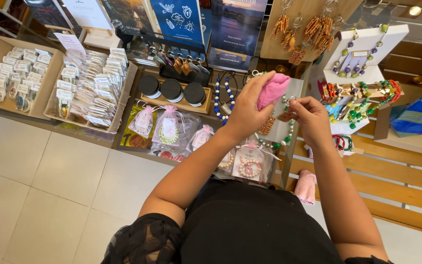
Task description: Cleaning and organizing various souvenir items on a display table using a pink cloth.
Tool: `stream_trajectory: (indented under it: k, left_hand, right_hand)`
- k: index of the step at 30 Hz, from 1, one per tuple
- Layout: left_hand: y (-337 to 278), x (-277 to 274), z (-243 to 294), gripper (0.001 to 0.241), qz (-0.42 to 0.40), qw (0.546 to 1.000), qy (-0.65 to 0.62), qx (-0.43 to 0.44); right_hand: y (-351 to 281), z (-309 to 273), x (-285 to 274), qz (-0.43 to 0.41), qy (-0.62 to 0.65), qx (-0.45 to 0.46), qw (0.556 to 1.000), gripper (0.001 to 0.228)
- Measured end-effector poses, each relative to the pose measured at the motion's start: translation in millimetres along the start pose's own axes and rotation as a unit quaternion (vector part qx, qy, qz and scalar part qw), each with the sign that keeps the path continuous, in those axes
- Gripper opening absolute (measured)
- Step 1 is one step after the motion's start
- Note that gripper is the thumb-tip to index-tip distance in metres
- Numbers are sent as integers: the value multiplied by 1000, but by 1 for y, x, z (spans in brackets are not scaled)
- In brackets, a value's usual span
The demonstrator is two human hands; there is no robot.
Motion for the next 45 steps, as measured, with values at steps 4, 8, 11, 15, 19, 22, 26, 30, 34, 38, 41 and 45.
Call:
stream_trajectory:
  k: [4, 8, 11, 15, 19, 22, 26, 30, 34, 38, 41, 45]
  left_hand:
    - [-7, 15, 12, 68, -7, 999, 16, 28]
    - [-16, 22, -2, 57, -73, 997, 18, 15]
    - [-16, 18, -5, 54, -63, 998, 14, -9]
    - [-18, 21, 8, 52, -38, 997, 66, 30]
    - [-30, 31, -7, 51, -106, 993, 34, 31]
    - [-33, 25, -30, 43, -120, 992, -13, -22]
    - [-23, -2, -45, 44, -51, 993, -47, -98]
    - [-16, 0, -49, 48, -41, 983, -104, -145]
    - [-18, 14, -85, 49, -120, 983, -83, -112]
    - [-1, 5, -121, 43, -81, 971, -88, -207]
    - [9, -8, -135, 43, -28, 979, -84, -181]
    - [12, -20, -139, 45, 15, 984, -66, -164]
  right_hand:
    - [6, 8, 0, 8, 79, 12, 997, 5]
    - [7, 7, -3, 25, 131, -19, 991, 4]
    - [8, 1, -2, 43, 133, -28, 990, 4]
    - [12, 9, -4, 51, 136, -40, 989, 6]
    - [20, 23, -12, 70, 166, -46, 983, 9]
    - [18, 9, -8, 73, 175, -61, 980, 8]
    - [18, 5, -3, 55, 194, -40, 979, 10]
    - [30, 17, 1, 41, 217, 17, 975, 12]
    - [67, 21, 3, 41, 210, 2, 977, 12]
    - [112, 19, 11, 39, 173, 35, 984, 16]
    - [143, 29, 21, 29, 161, 56, 985, 19]
    - [180, 43, 43, 77, 145, 64, 984, 20]
Point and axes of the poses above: each hand's wrist, its own y-axis towards the middle knuckle, its own x-axis out of the palm, z = x × y, the point moved 3 cm from there along y, towards the middle knuckle, and after that the axes turned 8 degrees about -z, right-handed, at the moved point
